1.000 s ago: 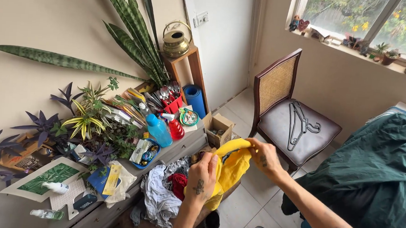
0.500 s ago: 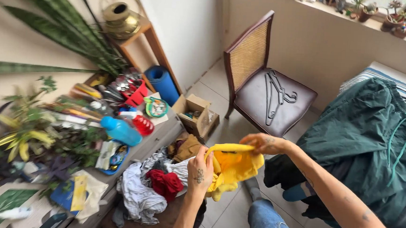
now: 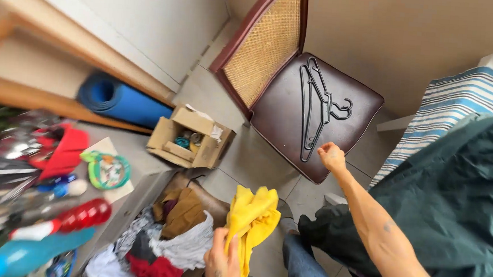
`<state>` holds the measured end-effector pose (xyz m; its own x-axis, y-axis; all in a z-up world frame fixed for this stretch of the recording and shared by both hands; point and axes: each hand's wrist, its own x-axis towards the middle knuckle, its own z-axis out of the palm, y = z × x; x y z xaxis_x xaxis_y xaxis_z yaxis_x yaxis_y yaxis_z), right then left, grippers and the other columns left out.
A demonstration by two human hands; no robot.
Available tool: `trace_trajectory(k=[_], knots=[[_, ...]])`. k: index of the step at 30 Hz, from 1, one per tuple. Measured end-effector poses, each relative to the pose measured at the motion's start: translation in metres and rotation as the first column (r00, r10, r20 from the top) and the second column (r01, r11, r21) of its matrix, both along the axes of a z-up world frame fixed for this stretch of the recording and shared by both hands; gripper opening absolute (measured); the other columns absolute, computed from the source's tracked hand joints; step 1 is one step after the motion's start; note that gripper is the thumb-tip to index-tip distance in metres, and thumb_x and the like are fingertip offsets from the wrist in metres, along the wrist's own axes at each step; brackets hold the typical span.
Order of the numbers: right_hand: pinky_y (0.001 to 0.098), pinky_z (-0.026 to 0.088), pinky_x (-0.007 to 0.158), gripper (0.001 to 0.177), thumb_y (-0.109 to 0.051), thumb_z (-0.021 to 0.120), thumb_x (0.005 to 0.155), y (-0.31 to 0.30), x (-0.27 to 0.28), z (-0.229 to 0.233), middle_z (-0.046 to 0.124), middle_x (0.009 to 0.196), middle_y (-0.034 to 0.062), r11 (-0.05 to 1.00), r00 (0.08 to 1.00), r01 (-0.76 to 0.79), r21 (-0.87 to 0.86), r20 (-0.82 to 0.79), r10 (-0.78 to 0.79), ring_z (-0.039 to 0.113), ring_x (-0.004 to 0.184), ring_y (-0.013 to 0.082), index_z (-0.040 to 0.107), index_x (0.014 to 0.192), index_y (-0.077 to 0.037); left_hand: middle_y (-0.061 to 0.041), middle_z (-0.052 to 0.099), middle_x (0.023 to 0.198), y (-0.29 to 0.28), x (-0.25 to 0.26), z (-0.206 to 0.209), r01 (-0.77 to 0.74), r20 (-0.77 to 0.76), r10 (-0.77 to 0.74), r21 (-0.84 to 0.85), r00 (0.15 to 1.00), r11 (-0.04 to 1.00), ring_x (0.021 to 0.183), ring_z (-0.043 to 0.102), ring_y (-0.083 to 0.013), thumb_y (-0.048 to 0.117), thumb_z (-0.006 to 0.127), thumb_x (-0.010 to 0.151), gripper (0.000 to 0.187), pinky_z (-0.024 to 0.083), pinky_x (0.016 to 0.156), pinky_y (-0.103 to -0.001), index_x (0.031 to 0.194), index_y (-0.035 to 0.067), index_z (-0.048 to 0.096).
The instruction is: The person is hanging various items of clothing onto plastic hangers and placing them on a rack.
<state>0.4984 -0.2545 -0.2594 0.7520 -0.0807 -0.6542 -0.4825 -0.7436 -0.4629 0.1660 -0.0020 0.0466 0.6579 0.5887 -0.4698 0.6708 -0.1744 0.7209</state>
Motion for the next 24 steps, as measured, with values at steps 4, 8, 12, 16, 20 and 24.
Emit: trace_trajectory(k=[4, 8, 12, 16, 20, 24], knots=[[0.0447, 0.055, 0.091, 0.036, -0.038, 0.073, 0.091, 0.019, 0.028, -0.045, 0.077, 0.104, 0.0128, 0.989, 0.992, -0.056, -0.140, 0.107, 0.071, 0.072, 0.100, 0.0328, 0.071, 0.112, -0.010, -0.012, 0.082, 0.077, 0.010, 0.001, -0.062, -0.096, -0.043, 0.097, 0.032, 0.994, 0.995, 0.077, 0.083, -0.0273, 0.022, 0.060, 0.093, 0.014, 0.062, 0.065, -0.038, 0.100, 0.010, 0.061], [0.0492, 0.054, 0.091, 0.048, -0.047, 0.078, 0.089, 0.041, 0.038, -0.067, 0.072, 0.112, 0.0183, 0.956, 0.995, 0.014, -0.294, 0.102, 0.016, 0.068, 0.107, 0.0398, 0.067, 0.117, -0.009, -0.009, 0.085, 0.077, 0.022, -0.008, -0.110, -0.128, -0.196, 0.136, 0.054, 0.971, 0.990, 0.074, 0.081, -0.0229, 0.023, 0.060, 0.091, 0.014, 0.064, 0.066, -0.035, 0.100, 0.012, 0.061], [0.0508, 0.054, 0.091, 0.047, -0.046, 0.078, 0.089, 0.018, 0.052, -0.097, 0.072, 0.111, 0.0207, 0.942, 0.982, -0.078, -0.327, 0.140, 0.130, 0.067, 0.107, 0.0429, 0.067, 0.114, -0.007, -0.010, 0.084, 0.080, 0.029, 0.022, -0.085, -0.103, -0.249, 0.120, 0.080, 0.961, 0.992, 0.074, 0.082, -0.0239, 0.023, 0.062, 0.090, 0.017, 0.064, 0.068, -0.035, 0.104, 0.014, 0.062], [0.0465, 0.058, 0.087, 0.036, -0.032, 0.079, 0.089, -0.017, 0.067, -0.117, 0.069, 0.099, 0.0137, 0.997, 0.997, 0.082, -0.002, -0.004, -0.082, 0.065, 0.095, 0.0302, 0.066, 0.107, -0.003, -0.014, 0.081, 0.076, 0.031, 0.054, -0.029, -0.149, -0.128, 0.158, 0.078, 0.979, 0.986, 0.074, 0.082, -0.0278, 0.023, 0.060, 0.092, 0.016, 0.060, 0.065, -0.039, 0.100, 0.009, 0.060], [0.0295, 0.051, 0.080, 0.024, -0.017, 0.070, 0.088, -0.006, 0.070, 0.008, 0.066, 0.089, -0.0051, 0.722, 0.959, 0.260, 0.641, -0.258, -0.116, 0.061, 0.085, 0.0073, 0.069, 0.111, -0.014, -0.018, 0.076, 0.076, 0.040, 0.066, 0.028, -0.150, -0.067, 0.153, 0.040, 0.986, 0.988, 0.076, 0.076, -0.0336, 0.024, 0.056, 0.095, 0.018, 0.056, 0.067, -0.042, 0.100, 0.006, 0.057], [0.0301, 0.040, 0.068, 0.019, -0.017, 0.073, 0.098, 0.017, 0.006, 0.125, 0.064, 0.086, 0.0020, 0.590, 0.999, 0.012, 0.808, -0.031, 0.023, 0.054, 0.077, 0.0128, 0.066, 0.108, -0.003, -0.020, 0.073, 0.081, 0.042, 0.038, 0.065, -0.142, 0.043, 0.139, 0.065, 0.989, 0.988, 0.081, 0.075, -0.0384, 0.023, 0.056, 0.097, 0.018, 0.055, 0.070, -0.045, 0.103, 0.006, 0.056]])
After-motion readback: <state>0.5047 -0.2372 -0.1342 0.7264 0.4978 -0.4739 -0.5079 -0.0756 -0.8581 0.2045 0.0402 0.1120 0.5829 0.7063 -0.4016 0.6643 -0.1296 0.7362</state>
